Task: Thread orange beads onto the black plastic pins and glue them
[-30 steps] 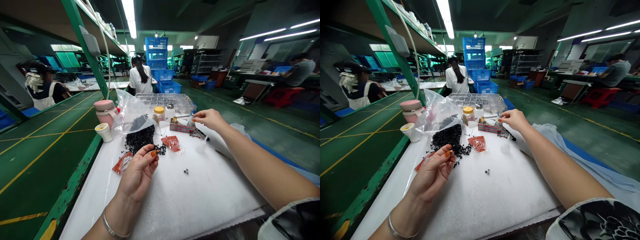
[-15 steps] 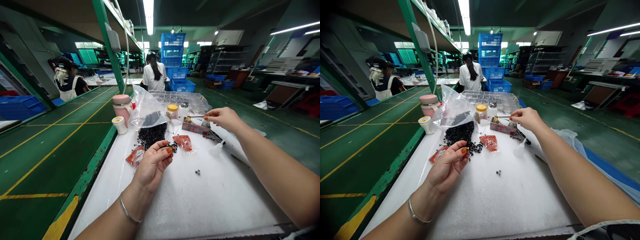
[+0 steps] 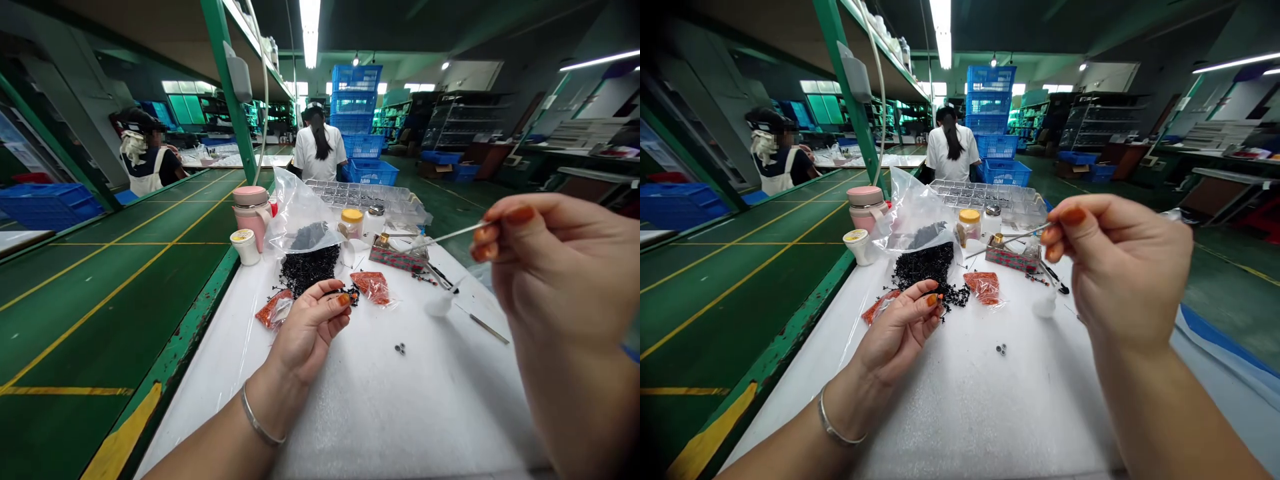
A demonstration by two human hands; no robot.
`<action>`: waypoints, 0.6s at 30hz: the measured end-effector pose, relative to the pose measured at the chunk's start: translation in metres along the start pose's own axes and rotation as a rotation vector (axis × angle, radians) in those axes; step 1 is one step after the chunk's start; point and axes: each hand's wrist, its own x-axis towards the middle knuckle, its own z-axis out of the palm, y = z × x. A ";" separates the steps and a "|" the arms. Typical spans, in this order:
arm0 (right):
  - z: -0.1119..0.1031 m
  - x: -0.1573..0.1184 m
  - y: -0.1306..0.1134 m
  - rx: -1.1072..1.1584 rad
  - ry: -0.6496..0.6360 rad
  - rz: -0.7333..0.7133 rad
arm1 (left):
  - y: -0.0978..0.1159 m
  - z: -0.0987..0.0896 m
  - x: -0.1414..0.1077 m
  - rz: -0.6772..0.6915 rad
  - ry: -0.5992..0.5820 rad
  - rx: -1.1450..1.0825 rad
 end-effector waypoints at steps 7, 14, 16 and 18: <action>0.011 -0.040 -0.002 0.022 -0.072 0.203 | -0.002 -0.002 0.001 0.000 -0.009 -0.002; 0.010 -0.042 0.005 0.026 -0.120 0.238 | -0.001 -0.002 0.001 -0.003 -0.006 -0.004; 0.010 -0.043 0.004 0.023 -0.116 0.237 | -0.002 -0.002 0.001 -0.002 -0.005 -0.003; 0.011 -0.043 0.003 0.019 -0.101 0.228 | -0.002 -0.002 0.001 0.001 -0.002 0.001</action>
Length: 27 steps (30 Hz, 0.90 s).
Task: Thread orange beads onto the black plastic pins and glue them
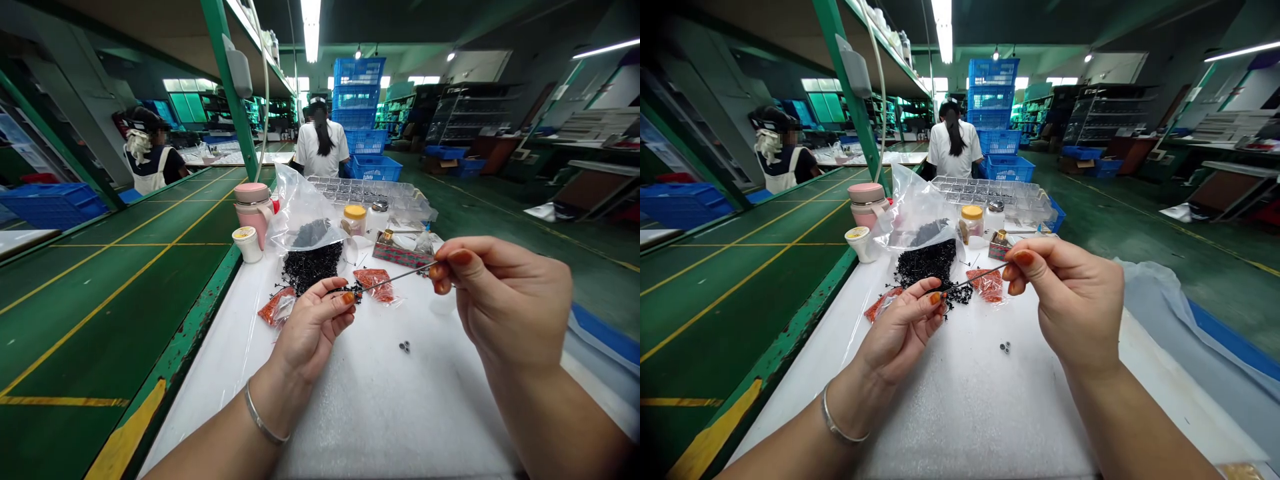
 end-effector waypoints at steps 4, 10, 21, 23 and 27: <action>-0.002 0.004 -0.004 -0.023 0.114 -0.067 | 0.001 0.001 0.000 0.000 0.008 0.001; -0.032 0.045 0.001 -0.209 0.284 -0.330 | 0.003 0.005 -0.003 0.022 0.034 0.030; -0.074 0.113 0.059 -0.853 -0.053 -0.086 | 0.008 0.003 -0.001 0.063 0.081 0.103; -0.071 0.116 0.064 -0.991 -0.090 -0.082 | 0.008 0.003 0.000 0.068 0.085 0.114; -0.070 0.122 0.074 -1.204 -0.211 -0.005 | 0.008 0.002 0.001 0.064 0.074 0.137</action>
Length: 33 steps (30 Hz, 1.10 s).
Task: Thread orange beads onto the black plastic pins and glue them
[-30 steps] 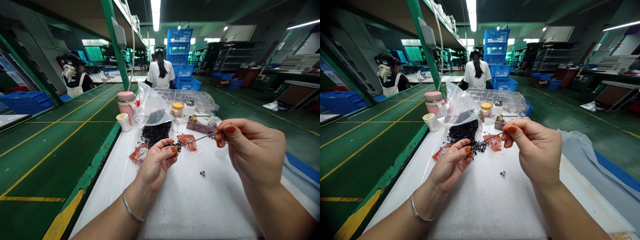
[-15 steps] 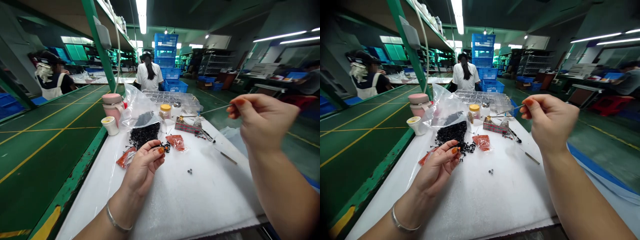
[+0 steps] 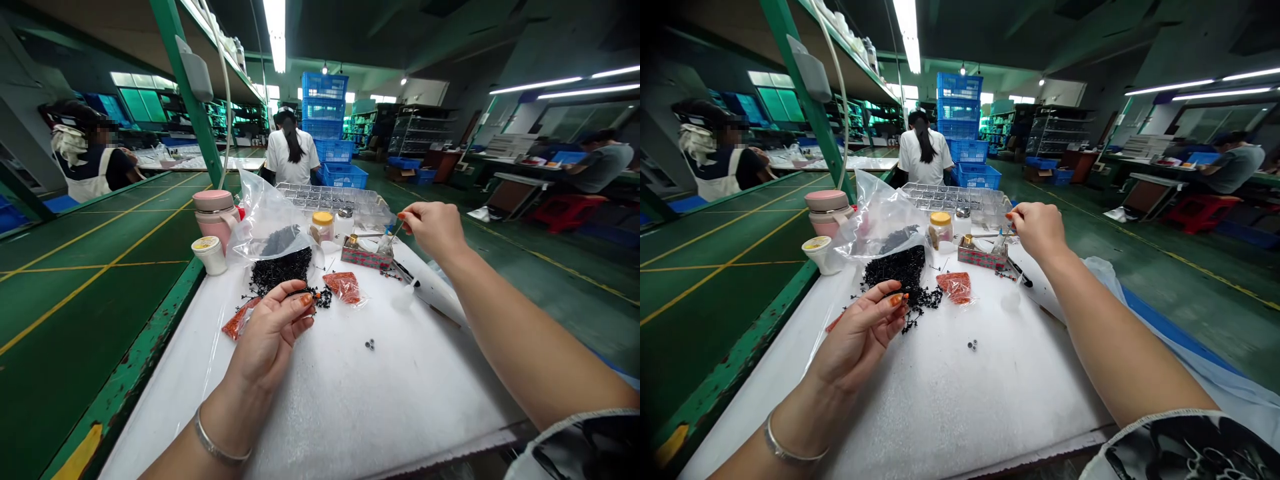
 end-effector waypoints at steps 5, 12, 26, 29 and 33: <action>0.001 -0.005 -0.004 -0.016 -0.082 -0.026 | -0.001 0.000 -0.002 0.042 -0.028 0.067; -0.031 -0.081 -0.078 0.588 -0.085 -0.224 | -0.005 0.000 -0.004 0.121 -0.068 0.211; 0.004 -0.143 -0.100 0.876 -0.183 -0.258 | -0.007 0.000 -0.004 0.194 -0.199 0.343; 0.007 -0.143 -0.095 0.949 -0.225 -0.135 | -0.006 -0.001 -0.003 0.192 -0.196 0.371; 0.010 -0.144 -0.091 0.975 -0.235 -0.066 | -0.005 -0.002 -0.003 0.191 -0.200 0.387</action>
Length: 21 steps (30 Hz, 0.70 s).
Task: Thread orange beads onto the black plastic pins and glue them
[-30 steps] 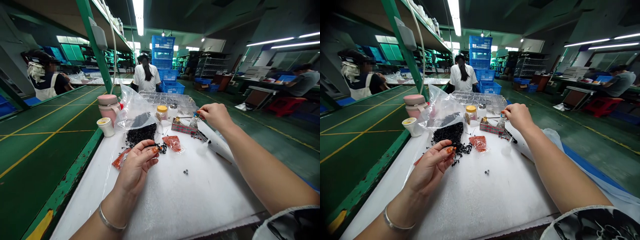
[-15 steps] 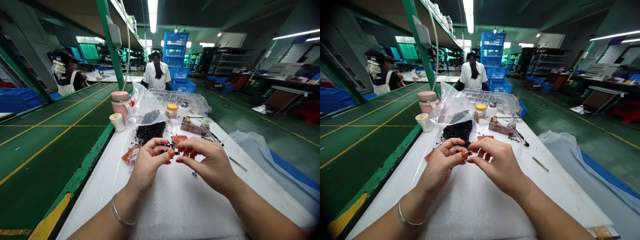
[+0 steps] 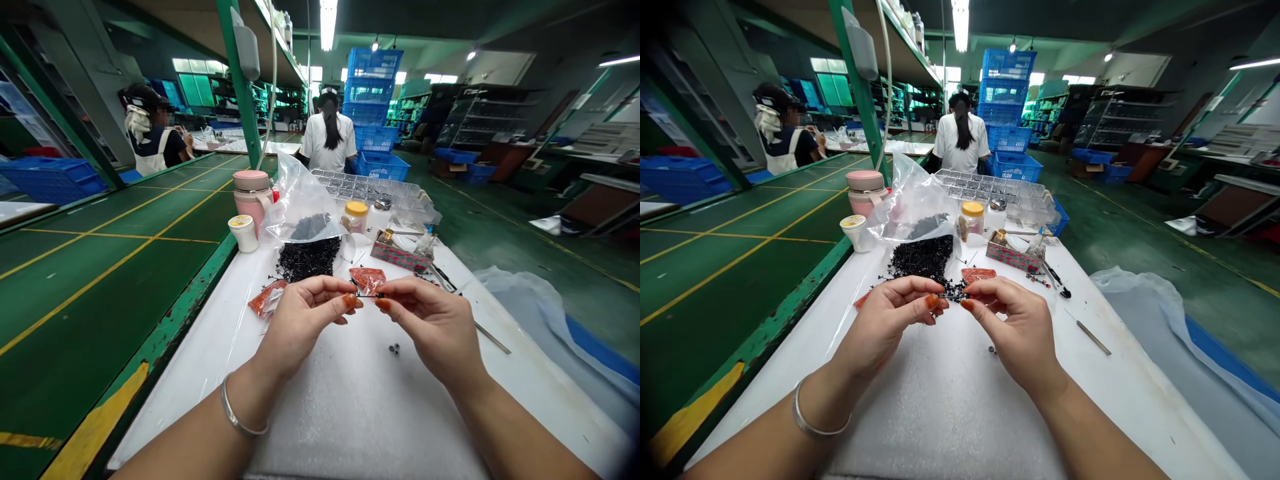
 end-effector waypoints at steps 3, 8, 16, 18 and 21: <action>0.000 -0.001 0.001 -0.006 0.004 0.010 | -0.001 -0.001 0.001 0.003 -0.001 -0.007; 0.001 0.000 0.001 0.008 0.012 0.005 | -0.002 -0.001 0.002 0.026 0.008 0.003; 0.003 -0.001 0.001 0.001 0.044 0.001 | -0.002 -0.001 0.002 0.036 0.023 0.005; 0.004 -0.001 0.002 0.008 0.048 -0.004 | -0.003 -0.001 0.002 0.035 0.029 0.014; 0.006 -0.002 0.001 0.019 0.048 -0.018 | -0.003 -0.001 0.003 0.036 0.038 0.028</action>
